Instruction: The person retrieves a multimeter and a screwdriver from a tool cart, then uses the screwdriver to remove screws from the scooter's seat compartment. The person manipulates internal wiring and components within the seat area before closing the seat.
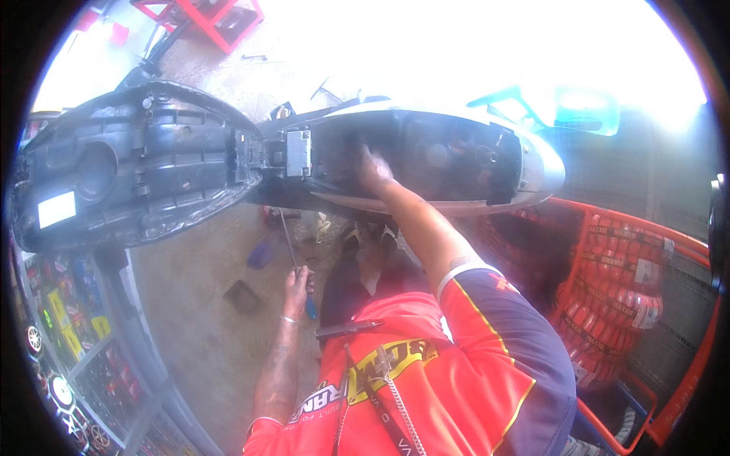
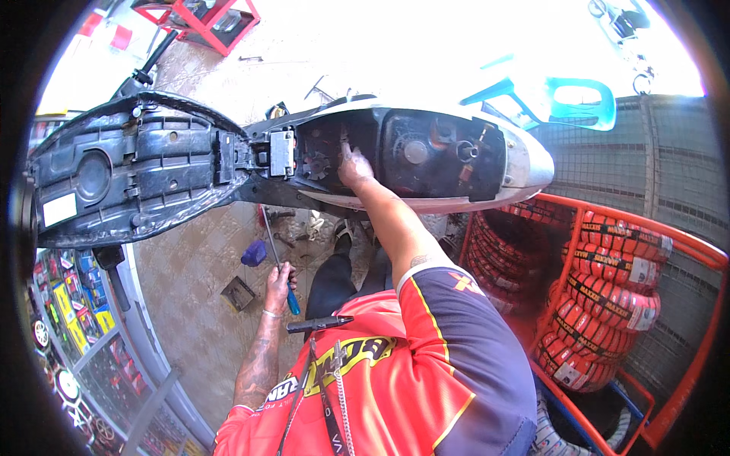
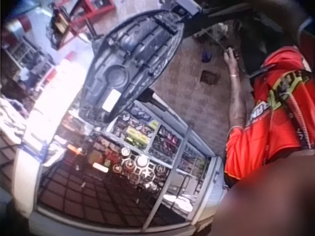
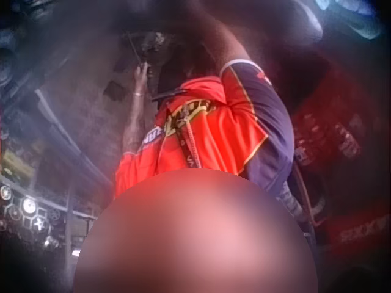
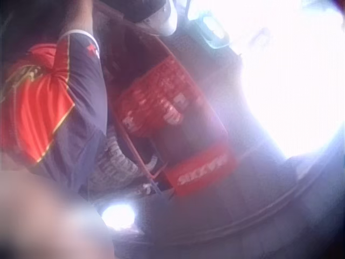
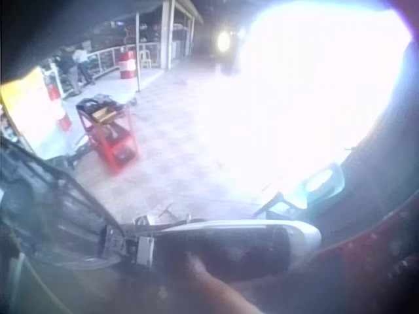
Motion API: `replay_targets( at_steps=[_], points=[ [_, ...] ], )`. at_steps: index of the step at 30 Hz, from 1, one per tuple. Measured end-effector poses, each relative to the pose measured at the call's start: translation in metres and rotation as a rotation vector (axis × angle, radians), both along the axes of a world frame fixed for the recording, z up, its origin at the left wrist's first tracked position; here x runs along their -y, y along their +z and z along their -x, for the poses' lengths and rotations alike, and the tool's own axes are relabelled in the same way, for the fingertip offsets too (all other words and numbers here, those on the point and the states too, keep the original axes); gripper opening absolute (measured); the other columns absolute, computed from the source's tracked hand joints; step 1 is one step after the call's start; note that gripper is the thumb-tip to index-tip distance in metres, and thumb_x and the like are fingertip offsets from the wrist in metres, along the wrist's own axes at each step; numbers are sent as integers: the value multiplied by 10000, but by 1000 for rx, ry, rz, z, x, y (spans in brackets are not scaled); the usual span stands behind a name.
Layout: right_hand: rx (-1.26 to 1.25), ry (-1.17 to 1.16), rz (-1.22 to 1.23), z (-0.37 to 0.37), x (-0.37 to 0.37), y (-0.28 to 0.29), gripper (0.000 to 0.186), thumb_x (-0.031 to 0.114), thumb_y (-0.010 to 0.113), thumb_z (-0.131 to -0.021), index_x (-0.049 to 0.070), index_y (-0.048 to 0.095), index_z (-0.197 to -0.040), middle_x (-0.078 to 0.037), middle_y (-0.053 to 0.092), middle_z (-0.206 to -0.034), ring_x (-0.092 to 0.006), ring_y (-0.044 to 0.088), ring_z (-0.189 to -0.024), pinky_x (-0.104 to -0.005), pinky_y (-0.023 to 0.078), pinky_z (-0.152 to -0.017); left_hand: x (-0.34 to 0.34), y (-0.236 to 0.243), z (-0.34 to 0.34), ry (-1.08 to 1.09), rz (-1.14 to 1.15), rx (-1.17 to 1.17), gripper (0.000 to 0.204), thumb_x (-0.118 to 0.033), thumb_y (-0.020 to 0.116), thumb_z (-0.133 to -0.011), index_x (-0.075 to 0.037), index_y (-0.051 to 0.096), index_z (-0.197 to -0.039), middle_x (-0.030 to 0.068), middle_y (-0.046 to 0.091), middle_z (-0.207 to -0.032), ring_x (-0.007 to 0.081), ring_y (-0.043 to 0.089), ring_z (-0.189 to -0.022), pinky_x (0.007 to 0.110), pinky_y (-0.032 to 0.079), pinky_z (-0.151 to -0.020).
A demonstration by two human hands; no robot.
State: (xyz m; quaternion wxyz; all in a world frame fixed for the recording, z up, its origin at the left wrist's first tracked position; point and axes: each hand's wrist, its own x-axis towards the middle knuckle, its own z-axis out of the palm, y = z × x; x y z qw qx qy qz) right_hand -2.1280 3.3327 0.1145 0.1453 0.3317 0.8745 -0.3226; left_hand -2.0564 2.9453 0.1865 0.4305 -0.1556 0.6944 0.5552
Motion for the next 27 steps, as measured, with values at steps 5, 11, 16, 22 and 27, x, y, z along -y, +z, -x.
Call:
replay_targets(
  at_steps=[5,11,16,22,27],
  points=[
    [-465,175,-41,-38,10,74,415,187,744,-853,88,640,-1243,-172,626,-1315,-413,553,-1282,-483,453,-1102,8,-3,-5,-37,20,7,286,-373,626,-1053,-92,628,-1001,-22,594,-842,61,580,-688,219,484,-568],
    [-628,-467,-688,-150,-64,139,398,172,732,-841,46,591,-1191,-200,604,-1092,-390,572,-1049,-497,458,-973,16,-2,-4,-86,46,-26,295,-389,633,-1043,-95,641,-1073,-36,610,-872,54,586,-702,230,498,-590],
    [103,-616,-346,-190,-147,140,673,325,786,-856,-21,437,-1316,-293,668,-1149,-461,650,-1149,-530,537,-966,9,4,-3,-89,-5,-47,236,-346,654,-1030,-117,641,-1082,-46,616,-876,42,581,-690,214,493,-591],
    [30,-792,-174,-200,-181,137,668,373,805,-802,-61,531,-1230,-285,718,-1092,-415,713,-1058,-470,555,-937,-11,29,-6,-85,4,-93,214,-317,654,-1039,-105,649,-1066,-43,587,-837,44,576,-665,208,481,-550],
    [-244,-892,-26,-223,-143,156,603,335,806,-795,-41,570,-1203,-222,731,-1025,-323,726,-966,-425,556,-869,-24,46,-16,-85,4,-127,221,-323,664,-1032,-110,651,-1089,-44,597,-846,42,581,-671,207,484,-560]
  ],
)
